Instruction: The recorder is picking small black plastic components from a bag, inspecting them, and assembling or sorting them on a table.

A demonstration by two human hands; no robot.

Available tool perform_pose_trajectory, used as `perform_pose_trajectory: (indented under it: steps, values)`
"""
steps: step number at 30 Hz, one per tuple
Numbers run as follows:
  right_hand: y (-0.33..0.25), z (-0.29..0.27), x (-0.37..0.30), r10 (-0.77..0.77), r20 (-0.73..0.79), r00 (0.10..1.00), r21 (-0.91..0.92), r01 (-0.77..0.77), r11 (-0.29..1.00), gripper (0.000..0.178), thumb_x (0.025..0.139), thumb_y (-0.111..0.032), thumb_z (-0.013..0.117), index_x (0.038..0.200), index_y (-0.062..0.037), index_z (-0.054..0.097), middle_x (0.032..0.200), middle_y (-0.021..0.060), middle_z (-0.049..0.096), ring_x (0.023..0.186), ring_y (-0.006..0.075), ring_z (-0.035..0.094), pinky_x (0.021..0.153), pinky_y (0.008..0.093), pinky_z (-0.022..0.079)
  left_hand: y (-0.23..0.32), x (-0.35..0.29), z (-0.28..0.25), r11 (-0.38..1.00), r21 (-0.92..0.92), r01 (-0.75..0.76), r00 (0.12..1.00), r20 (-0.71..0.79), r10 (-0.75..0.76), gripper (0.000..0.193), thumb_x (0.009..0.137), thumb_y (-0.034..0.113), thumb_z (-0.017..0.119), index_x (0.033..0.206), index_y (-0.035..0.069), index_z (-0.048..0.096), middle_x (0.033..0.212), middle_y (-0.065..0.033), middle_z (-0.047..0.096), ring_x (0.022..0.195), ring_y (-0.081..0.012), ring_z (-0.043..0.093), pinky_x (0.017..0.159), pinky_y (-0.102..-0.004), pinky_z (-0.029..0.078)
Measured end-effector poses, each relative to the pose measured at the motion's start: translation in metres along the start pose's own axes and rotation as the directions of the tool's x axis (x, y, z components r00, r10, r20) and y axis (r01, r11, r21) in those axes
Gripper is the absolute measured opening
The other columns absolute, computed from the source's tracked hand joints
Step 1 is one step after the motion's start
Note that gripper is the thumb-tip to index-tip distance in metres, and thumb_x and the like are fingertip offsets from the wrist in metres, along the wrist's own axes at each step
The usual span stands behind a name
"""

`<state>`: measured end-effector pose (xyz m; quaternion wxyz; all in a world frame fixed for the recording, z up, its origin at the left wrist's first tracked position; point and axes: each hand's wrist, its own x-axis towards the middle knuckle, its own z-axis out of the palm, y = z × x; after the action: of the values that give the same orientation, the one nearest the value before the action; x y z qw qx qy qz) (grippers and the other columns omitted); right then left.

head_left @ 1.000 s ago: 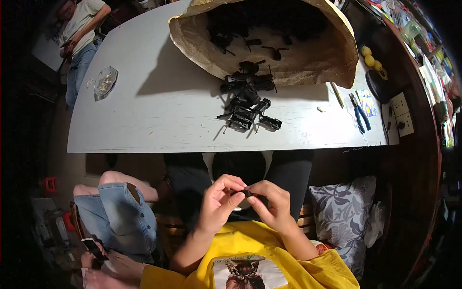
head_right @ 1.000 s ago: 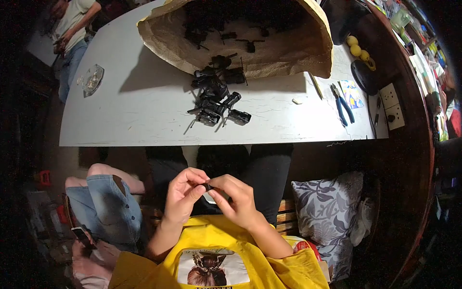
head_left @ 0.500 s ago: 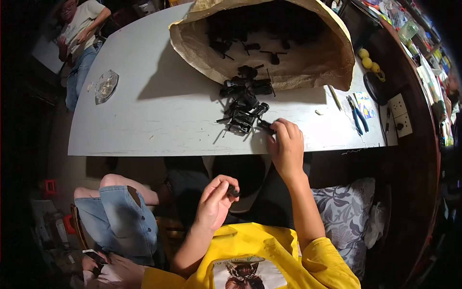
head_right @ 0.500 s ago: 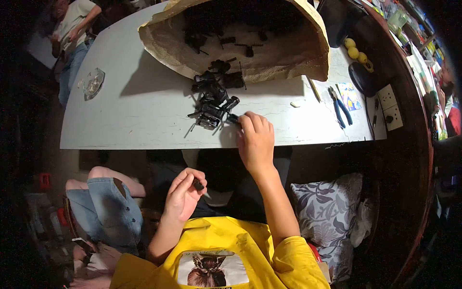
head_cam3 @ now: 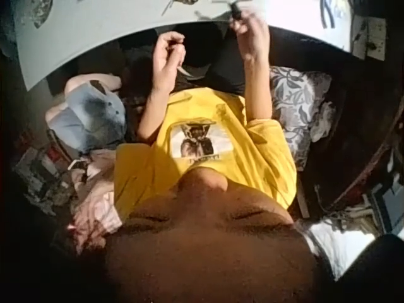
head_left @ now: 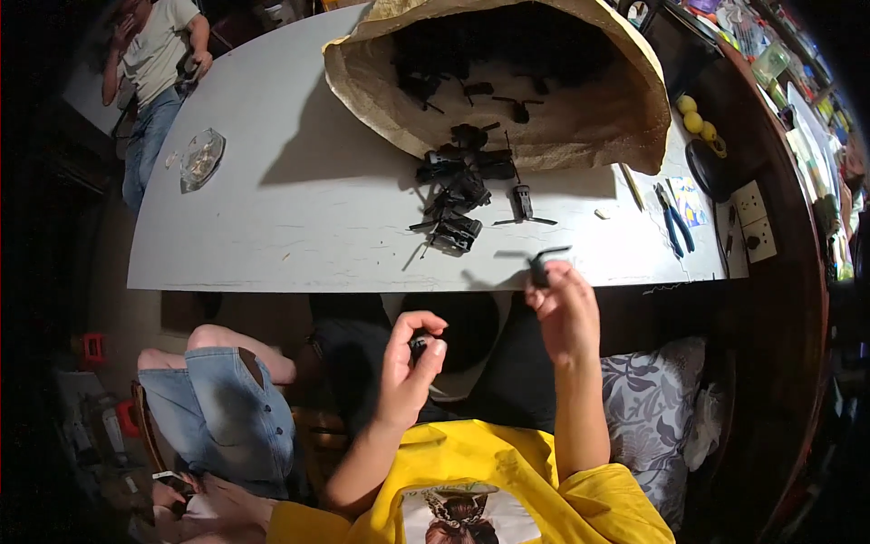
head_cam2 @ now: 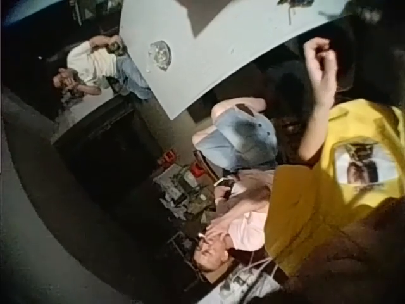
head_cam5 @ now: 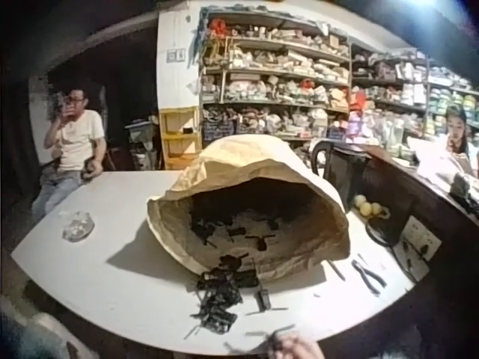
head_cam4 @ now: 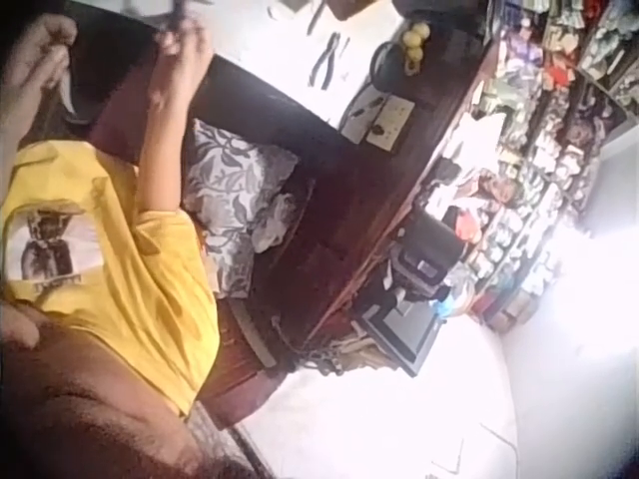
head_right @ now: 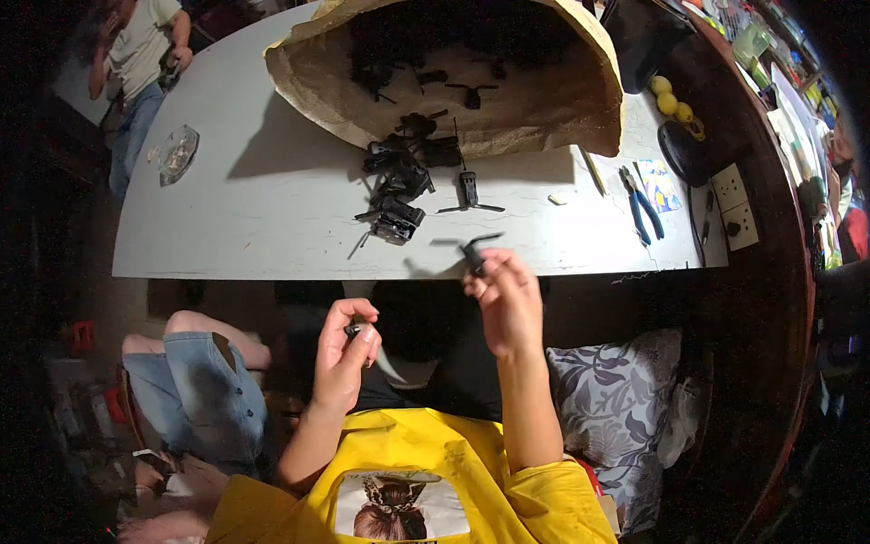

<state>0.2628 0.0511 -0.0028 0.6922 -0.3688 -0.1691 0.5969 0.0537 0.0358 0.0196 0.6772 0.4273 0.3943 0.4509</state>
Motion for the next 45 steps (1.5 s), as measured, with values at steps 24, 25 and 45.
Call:
perform_pose_trajectory:
  steps: [24,25,45]
  values:
    - [0.007,0.043,-0.044,-0.055,0.524,0.85,-0.546,0.385,0.744,0.011,0.075,-0.005,0.067,0.084,-0.0003,0.066,0.088,0.0088,0.059,0.078,0.0164,0.056,0.066,0.0246,0.044,0.003,0.014,-0.015,0.976,0.161,-0.145,0.942,0.323,0.086,0.028,0.068,0.01,0.076,0.074,0.007,0.049,0.074,0.0046,0.048,0.069,-0.0051,0.043,0.065,-0.0188,0.036]
    - [0.01,0.046,-0.045,-0.056,0.483,0.874,-0.525,0.34,0.78,0.01,0.075,-0.004,0.066,0.084,-0.0002,0.066,0.088,0.009,0.059,0.078,0.0165,0.056,0.066,0.0246,0.044,0.005,0.012,-0.015,0.974,0.166,-0.155,0.944,0.316,0.096,0.028,0.068,0.01,0.076,0.074,0.007,0.049,0.074,0.0046,0.048,0.069,-0.0051,0.043,0.065,-0.0188,0.036]
    - [0.039,0.069,-0.093,-0.433,0.422,0.797,-0.755,0.573,0.318,0.013,0.074,0.006,0.061,0.086,0.0037,0.063,0.082,0.0149,0.061,0.072,0.0229,0.062,0.065,0.0268,0.048,-0.027,-0.013,-0.01,0.949,-0.282,0.137,0.983,0.156,-0.096,0.014,0.081,0.01,0.06,0.079,0.012,0.047,0.081,0.0046,0.044,0.061,-0.0023,0.036,0.05,-0.0173,0.025]
